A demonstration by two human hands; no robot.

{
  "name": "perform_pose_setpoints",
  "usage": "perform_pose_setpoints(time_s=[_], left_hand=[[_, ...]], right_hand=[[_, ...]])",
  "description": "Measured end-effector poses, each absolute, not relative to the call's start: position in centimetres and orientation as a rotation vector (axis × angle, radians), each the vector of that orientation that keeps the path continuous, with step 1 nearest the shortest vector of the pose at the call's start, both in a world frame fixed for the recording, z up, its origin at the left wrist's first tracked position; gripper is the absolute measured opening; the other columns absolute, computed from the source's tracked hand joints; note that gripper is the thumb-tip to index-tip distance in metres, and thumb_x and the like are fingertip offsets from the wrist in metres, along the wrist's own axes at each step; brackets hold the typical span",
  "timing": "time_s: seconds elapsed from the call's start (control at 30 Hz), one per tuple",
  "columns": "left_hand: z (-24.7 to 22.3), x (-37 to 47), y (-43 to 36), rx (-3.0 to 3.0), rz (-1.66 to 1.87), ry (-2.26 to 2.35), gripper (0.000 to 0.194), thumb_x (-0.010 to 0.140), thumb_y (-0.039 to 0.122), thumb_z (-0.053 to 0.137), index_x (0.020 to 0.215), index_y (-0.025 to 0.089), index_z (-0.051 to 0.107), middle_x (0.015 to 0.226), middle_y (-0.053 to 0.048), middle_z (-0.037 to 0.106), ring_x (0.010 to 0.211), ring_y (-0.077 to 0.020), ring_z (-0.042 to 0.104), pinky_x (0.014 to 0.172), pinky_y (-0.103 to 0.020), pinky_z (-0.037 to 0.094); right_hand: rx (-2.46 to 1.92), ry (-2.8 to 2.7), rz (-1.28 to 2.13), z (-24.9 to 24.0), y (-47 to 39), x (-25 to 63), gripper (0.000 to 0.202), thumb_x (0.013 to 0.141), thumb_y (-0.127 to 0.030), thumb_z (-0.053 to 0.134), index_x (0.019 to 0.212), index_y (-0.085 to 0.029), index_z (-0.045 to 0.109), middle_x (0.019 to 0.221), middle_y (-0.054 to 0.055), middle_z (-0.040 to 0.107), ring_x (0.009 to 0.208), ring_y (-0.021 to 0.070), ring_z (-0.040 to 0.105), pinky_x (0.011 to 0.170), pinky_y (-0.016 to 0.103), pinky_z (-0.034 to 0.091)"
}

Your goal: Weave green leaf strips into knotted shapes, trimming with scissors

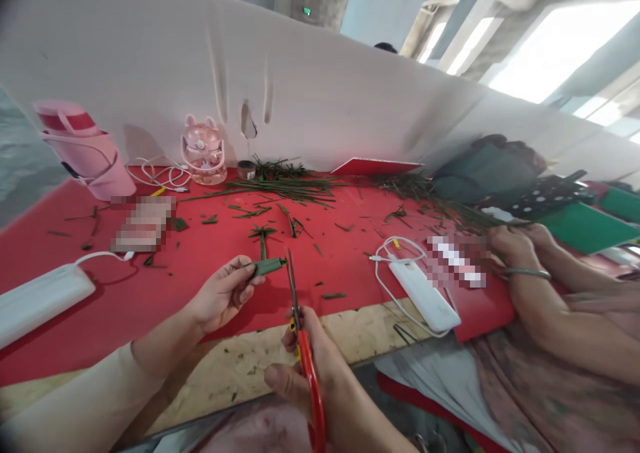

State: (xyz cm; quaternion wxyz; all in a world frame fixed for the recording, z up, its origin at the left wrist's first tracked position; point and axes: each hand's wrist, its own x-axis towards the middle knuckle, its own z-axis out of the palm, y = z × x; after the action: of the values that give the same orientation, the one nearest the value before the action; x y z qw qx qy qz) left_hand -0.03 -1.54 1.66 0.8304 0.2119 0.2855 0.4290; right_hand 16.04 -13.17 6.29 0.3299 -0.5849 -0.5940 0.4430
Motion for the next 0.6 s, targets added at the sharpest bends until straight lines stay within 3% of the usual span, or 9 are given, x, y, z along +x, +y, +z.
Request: perform_pose_setpoints(time_s=[0.27, 0.47, 0.6], left_hand=[[1.9, 0.4, -2.1, 0.639, 0.847, 0.630, 0.034, 0.062, 0.025, 0.072, 0.075, 0.017, 0.041, 0.056, 0.001, 0.063, 0.051, -0.0077, 0.061, 0.043, -0.009, 0.044], [1.5, 0.5, -1.8, 0.682, 0.878, 0.650, 0.035, 0.060, 0.025, 0.073, 0.074, 0.017, 0.042, 0.054, 0.004, 0.060, 0.053, -0.0091, 0.062, 0.043, -0.010, 0.042], [1.1, 0.6, -1.8, 0.695, 0.872, 0.677, 0.036, 0.059, 0.027, 0.074, 0.074, 0.017, 0.043, 0.055, 0.002, 0.061, 0.052, -0.0094, 0.061, 0.043, -0.011, 0.042]], right_hand=[[-1.527, -1.413, 1.209, 4.7, -12.4, 15.9, 0.030, 0.080, -0.049, 0.046, 0.092, -0.021, 0.047, 0.078, 0.002, 0.048, 0.061, 0.0126, 0.043, 0.050, 0.023, 0.038], [-1.680, -1.257, 1.181, 4.4, -13.3, 15.5, 0.034, 0.082, -0.052, 0.042, 0.075, -0.019, 0.046, 0.050, -0.006, 0.034, 0.041, 0.0077, 0.031, 0.037, 0.020, 0.023], [-1.734, -1.207, 1.118, 3.5, -13.8, 16.4, 0.035, 0.082, -0.053, 0.041, 0.076, -0.019, 0.046, 0.048, -0.006, 0.035, 0.038, 0.0077, 0.032, 0.036, 0.020, 0.024]])
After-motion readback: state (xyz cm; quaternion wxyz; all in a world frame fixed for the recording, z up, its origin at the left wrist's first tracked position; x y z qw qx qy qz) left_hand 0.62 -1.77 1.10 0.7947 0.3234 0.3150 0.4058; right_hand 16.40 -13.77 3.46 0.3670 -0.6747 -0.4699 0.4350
